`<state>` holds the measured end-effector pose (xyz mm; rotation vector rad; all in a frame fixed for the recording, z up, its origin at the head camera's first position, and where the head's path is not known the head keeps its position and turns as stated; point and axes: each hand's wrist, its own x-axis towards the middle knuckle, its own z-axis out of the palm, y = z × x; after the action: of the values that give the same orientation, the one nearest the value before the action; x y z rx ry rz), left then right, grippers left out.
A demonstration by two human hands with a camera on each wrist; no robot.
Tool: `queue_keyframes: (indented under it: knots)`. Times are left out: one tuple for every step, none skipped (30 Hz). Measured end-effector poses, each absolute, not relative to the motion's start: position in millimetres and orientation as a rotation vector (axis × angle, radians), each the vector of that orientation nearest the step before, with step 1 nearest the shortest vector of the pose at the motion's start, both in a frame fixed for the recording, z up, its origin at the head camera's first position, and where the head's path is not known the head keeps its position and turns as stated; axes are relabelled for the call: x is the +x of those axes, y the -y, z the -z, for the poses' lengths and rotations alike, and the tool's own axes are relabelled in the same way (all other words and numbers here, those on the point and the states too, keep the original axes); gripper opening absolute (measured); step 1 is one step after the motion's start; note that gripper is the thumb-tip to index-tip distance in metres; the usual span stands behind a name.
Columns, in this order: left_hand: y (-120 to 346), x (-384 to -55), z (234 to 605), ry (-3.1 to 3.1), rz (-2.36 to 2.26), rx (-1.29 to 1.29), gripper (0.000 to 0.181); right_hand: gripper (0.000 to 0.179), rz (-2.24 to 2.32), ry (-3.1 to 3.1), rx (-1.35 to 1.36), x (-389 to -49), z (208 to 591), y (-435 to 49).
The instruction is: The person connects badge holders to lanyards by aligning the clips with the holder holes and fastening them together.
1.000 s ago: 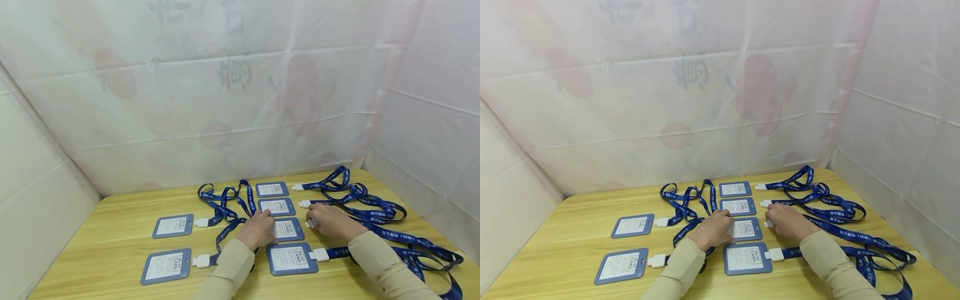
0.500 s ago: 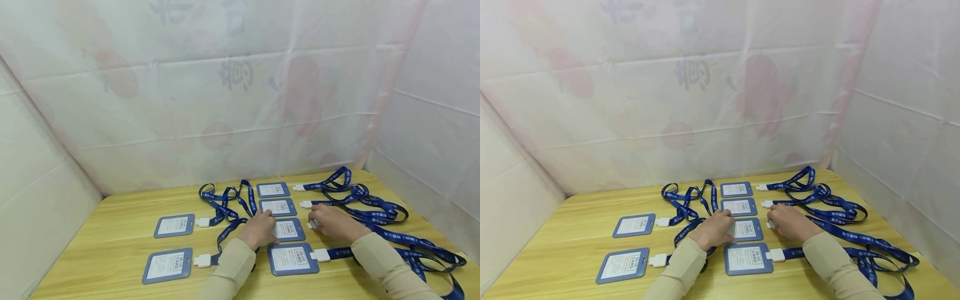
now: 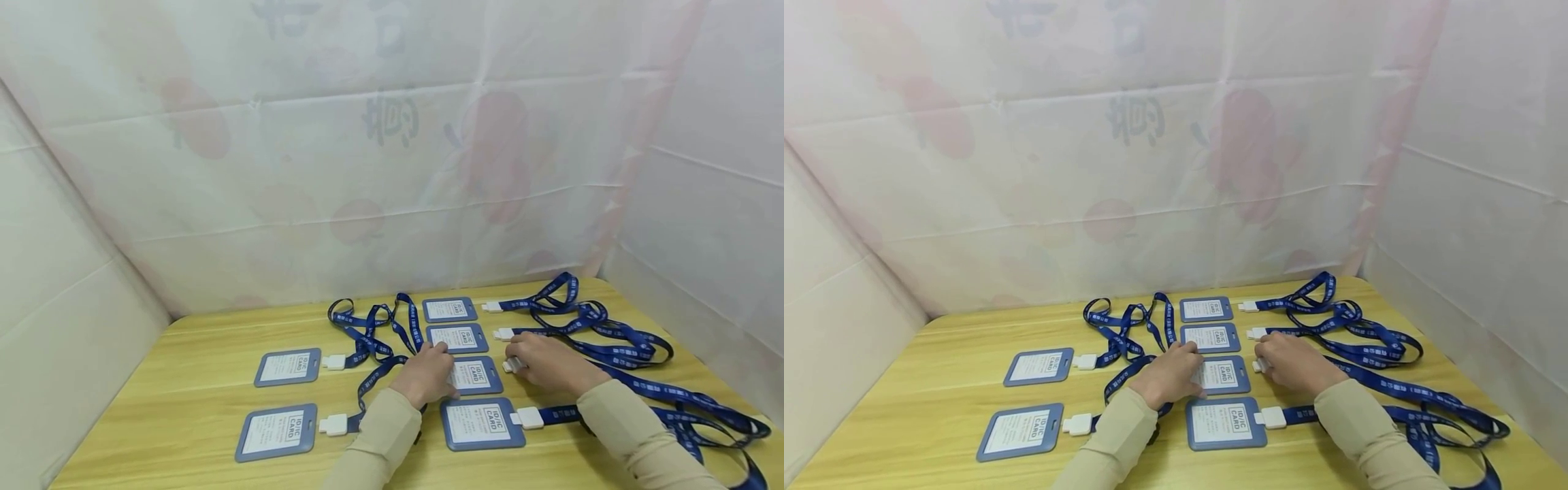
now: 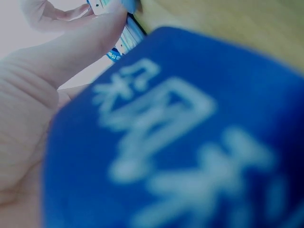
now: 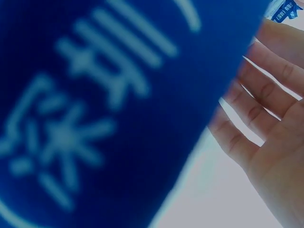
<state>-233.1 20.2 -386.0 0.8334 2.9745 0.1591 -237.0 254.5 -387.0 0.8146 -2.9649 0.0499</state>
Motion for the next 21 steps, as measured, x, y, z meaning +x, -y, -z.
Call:
queue_keyframes:
  knots:
    - [-20.7, -233.2, 386.1, -2.976, -0.156, 0.833, 0.044, 0.015, -0.058, 2.972, 0.802, -236.8, 386.8, -254.7]
    - [-20.9, -233.4, 386.2, -2.975, -0.156, 0.833, 0.045, 0.015, -0.063, 2.978, 0.794, -237.0, 387.0, -254.8]
    - [-21.1, -233.6, 386.4, -2.974, -0.153, 0.834, 0.046, 0.015, -0.069, 2.982, 0.790, -237.1, 387.0, -254.8]
    - [-21.1, -233.9, 386.5, -2.972, -0.154, 0.834, 0.046, 0.015, -0.071, 2.987, 0.790, -237.1, 386.7, -254.7]
    - [-20.9, -234.2, 386.5, -2.970, -0.154, 0.836, 0.046, 0.015, -0.075, 2.990, 0.791, -237.2, 386.3, -254.5]
    - [-20.7, -234.6, 386.8, -2.969, -0.155, 0.837, 0.047, 0.015, -0.078, 2.992, 0.791, -237.3, 385.7, -254.1]
    - [-20.4, -234.9, 387.0, -2.969, -0.154, 0.837, 0.047, 0.015, -0.080, 2.994, 0.790, -237.2, 385.1, -253.8]
    - [-20.1, -235.2, 387.1, -2.968, -0.155, 0.835, 0.047, 0.015, -0.081, 2.991, 0.799, -237.3, 384.5, -253.4]
    - [-19.7, -235.4, 387.0, -2.969, -0.157, 0.831, 0.047, 0.015, -0.079, 2.988, 0.807, -237.4, 383.8, -253.0]
    - [-19.2, -235.6, 387.0, -2.970, -0.161, 0.826, 0.047, 0.015, -0.079, 2.987, 0.813, -237.3, 382.9, -252.5]
    - [-19.0, -235.8, 387.2, -2.971, -0.164, 0.824, 0.048, 0.016, -0.079, 2.985, 0.817, -237.5, 382.3, -252.1]
    - [-18.7, -235.8, 387.4, -2.972, -0.169, 0.820, 0.048, 0.016, -0.079, 2.985, 0.820, -237.6, 381.9, -251.7]
    - [-18.4, -235.6, 387.0, -2.972, -0.175, 0.819, 0.048, 0.016, -0.078, 2.987, 0.819, -237.6, 381.5, -251.5]
    - [-18.3, -235.5, 386.7, -2.970, -0.182, 0.819, 0.048, 0.016, -0.077, 2.991, 0.817, -237.6, 381.2, -251.2]
    - [-18.2, -235.2, 386.3, -2.968, -0.186, 0.823, 0.048, 0.016, -0.075, 2.994, 0.813, -237.6, 381.2, -251.0]
    - [-18.3, -235.0, 386.2, -2.967, -0.189, 0.827, 0.048, 0.016, -0.073, 2.996, 0.810, -237.4, 381.3, -251.0]
    - [-18.4, -234.8, 386.0, -2.966, -0.190, 0.832, 0.048, 0.016, -0.071, 2.998, 0.805, -237.1, 381.4, -251.0]
    - [-18.6, -234.4, 385.7, -2.965, -0.191, 0.835, 0.048, 0.016, -0.069, 2.999, 0.801, -236.8, 381.7, -251.1]
    - [-18.8, -234.1, 385.4, -2.964, -0.191, 0.839, 0.048, 0.016, -0.067, 3.000, 0.798, -236.5, 381.9, -251.3]
    - [-19.1, -233.9, 385.3, -2.964, -0.189, 0.840, 0.048, 0.016, -0.068, 3.002, 0.794, -236.1, 382.2, -251.4]
    - [-19.3, -233.6, 385.2, -2.963, -0.188, 0.842, 0.048, 0.016, -0.072, 3.005, 0.791, -235.7, 382.3, -251.6]
